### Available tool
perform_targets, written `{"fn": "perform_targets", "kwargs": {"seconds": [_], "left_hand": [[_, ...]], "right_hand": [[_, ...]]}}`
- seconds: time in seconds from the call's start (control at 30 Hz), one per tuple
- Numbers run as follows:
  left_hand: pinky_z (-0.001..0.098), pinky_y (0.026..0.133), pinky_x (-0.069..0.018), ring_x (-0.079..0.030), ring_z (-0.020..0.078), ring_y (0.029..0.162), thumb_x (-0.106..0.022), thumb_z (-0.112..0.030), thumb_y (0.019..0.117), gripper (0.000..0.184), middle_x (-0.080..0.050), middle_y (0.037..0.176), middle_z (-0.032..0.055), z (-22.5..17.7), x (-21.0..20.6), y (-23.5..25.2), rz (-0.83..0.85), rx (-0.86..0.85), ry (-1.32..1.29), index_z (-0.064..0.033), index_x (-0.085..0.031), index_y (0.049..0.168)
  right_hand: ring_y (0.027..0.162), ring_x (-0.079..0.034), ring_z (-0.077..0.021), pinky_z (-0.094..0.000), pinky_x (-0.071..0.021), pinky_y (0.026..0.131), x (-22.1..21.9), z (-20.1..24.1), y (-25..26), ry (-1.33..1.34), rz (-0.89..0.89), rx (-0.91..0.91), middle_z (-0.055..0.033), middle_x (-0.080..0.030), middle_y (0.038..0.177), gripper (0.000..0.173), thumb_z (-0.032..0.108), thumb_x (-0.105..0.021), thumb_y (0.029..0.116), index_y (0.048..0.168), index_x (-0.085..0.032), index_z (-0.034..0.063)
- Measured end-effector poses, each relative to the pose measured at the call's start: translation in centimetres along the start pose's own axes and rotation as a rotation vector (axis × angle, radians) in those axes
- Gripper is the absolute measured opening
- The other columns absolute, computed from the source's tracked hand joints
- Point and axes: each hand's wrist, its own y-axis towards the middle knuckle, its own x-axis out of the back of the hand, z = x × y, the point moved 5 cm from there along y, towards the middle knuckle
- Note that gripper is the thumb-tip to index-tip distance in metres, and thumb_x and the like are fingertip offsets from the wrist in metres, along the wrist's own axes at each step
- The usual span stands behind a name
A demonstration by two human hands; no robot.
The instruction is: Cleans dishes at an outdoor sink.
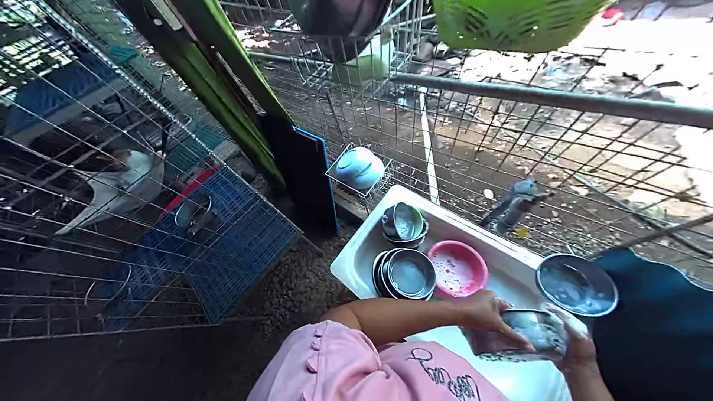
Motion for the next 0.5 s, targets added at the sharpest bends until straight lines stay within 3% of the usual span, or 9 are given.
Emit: {"fn": "perform_targets", "kwargs": {"seconds": [0.07,0.1,0.13,0.2,0.27,0.33,0.37,0.43,0.5], "left_hand": [[0.0513,0.091,-0.0495,-0.065,0.0353,0.097,-0.083,-0.019,0.0850,0.044,-0.068,0.102,0.0287,1.1,-0.3,0.9,0.084,0.103,0.061,0.0160,-0.066,0.105],[0.0537,0.093,-0.0492,-0.066,0.0375,0.100,-0.082,-0.020,0.0863,0.045,-0.068,0.104,0.0297,1.6,-0.6,1.3,0.102,0.139,0.098,0.0163,-0.066,0.106],[0.0546,0.093,-0.0498,-0.067,0.0379,0.100,-0.081,-0.021,0.0876,0.043,-0.069,0.104,0.0295,1.7,-0.7,1.6,0.086,0.163,0.106,0.0156,-0.067,0.106],[0.0532,0.092,-0.0504,-0.066,0.0355,0.097,-0.072,-0.026,0.0959,0.042,-0.067,0.103,0.0281,1.4,0.4,1.5,0.004,0.272,-0.006,0.0149,-0.065,0.106],[0.0463,0.091,-0.0513,-0.064,0.0276,0.096,-0.055,-0.027,0.1066,0.041,-0.066,0.105,0.0231,1.2,1.6,0.8,-0.187,0.359,-0.332,0.0123,-0.062,0.113],[0.0392,0.084,-0.0544,-0.064,0.0189,0.090,-0.037,-0.033,0.1121,0.044,-0.066,0.102,0.0142,1.9,1.9,0.9,-0.427,0.357,-0.741,0.0046,-0.059,0.121],[0.0380,0.081,-0.0550,-0.064,0.0174,0.089,-0.032,-0.037,0.1127,0.047,-0.066,0.100,0.0116,2.5,1.9,1.2,-0.532,0.364,-0.891,0.0009,-0.058,0.123],[0.0434,0.085,-0.0542,-0.063,0.0226,0.096,-0.028,-0.041,0.1126,0.054,-0.065,0.109,0.0167,4.1,1.8,2.1,-0.685,0.405,-1.008,0.0019,-0.056,0.129],[0.0472,0.089,-0.0537,-0.063,0.0279,0.103,-0.028,-0.042,0.1128,0.057,-0.064,0.118,0.0228,5.0,0.9,2.8,-0.719,0.469,-0.928,0.0054,-0.054,0.133]], "right_hand": [[0.071,-0.064,-0.0150,-0.0384,-0.0551,0.070,-2.3,2.8,-0.5,-0.396,0.066,0.141,-0.0092,-0.066,0.076,0.030,0.019,-0.057,0.0923,0.086,-0.067,-0.0087],[0.074,-0.068,-0.0313,-0.0548,-0.0551,0.073,-3.9,4.3,-0.9,-0.535,0.106,0.186,-0.0224,-0.069,0.078,0.036,0.021,-0.062,0.0927,0.087,-0.069,-0.0133],[0.076,-0.070,-0.0367,-0.0600,-0.0547,0.075,-4.8,4.9,-1.0,-0.574,0.100,0.205,-0.0269,-0.070,0.081,0.038,0.023,-0.064,0.0928,0.089,-0.070,-0.0145],[0.077,-0.065,-0.0161,-0.0391,-0.0559,0.076,-3.7,3.6,0.0,-0.376,0.023,0.104,-0.0169,-0.069,0.088,0.037,0.022,-0.059,0.0988,0.101,-0.067,-0.0144],[0.091,-0.065,-0.0070,-0.0300,-0.0563,0.086,-1.4,1.0,0.1,-0.139,-0.096,-0.079,-0.0118,-0.068,0.107,0.040,0.021,-0.043,0.1063,0.122,-0.059,-0.0118],[0.110,-0.061,-0.0173,-0.0378,-0.0510,0.097,-0.7,-0.6,-2.7,-0.083,-0.236,-0.146,-0.0228,-0.061,0.128,0.046,0.018,-0.035,0.1096,0.141,-0.045,-0.0132],[0.122,-0.059,-0.0189,-0.0352,-0.0486,0.105,-1.5,-0.6,-4.2,-0.095,-0.261,-0.079,-0.0262,-0.056,0.140,0.049,0.016,-0.035,0.1082,0.148,-0.039,-0.0131],[0.128,-0.059,-0.0262,-0.0354,-0.0478,0.109,-5.1,0.6,-6.2,-0.224,-0.249,0.175,-0.0329,-0.056,0.138,0.052,0.010,-0.049,0.0988,0.140,-0.043,-0.0207],[0.134,-0.056,-0.0392,-0.0497,-0.0431,0.116,-8.2,2.6,-6.2,-0.531,-0.199,0.368,-0.0315,-0.059,0.138,0.048,0.014,-0.063,0.0938,0.131,-0.059,-0.0156]]}}
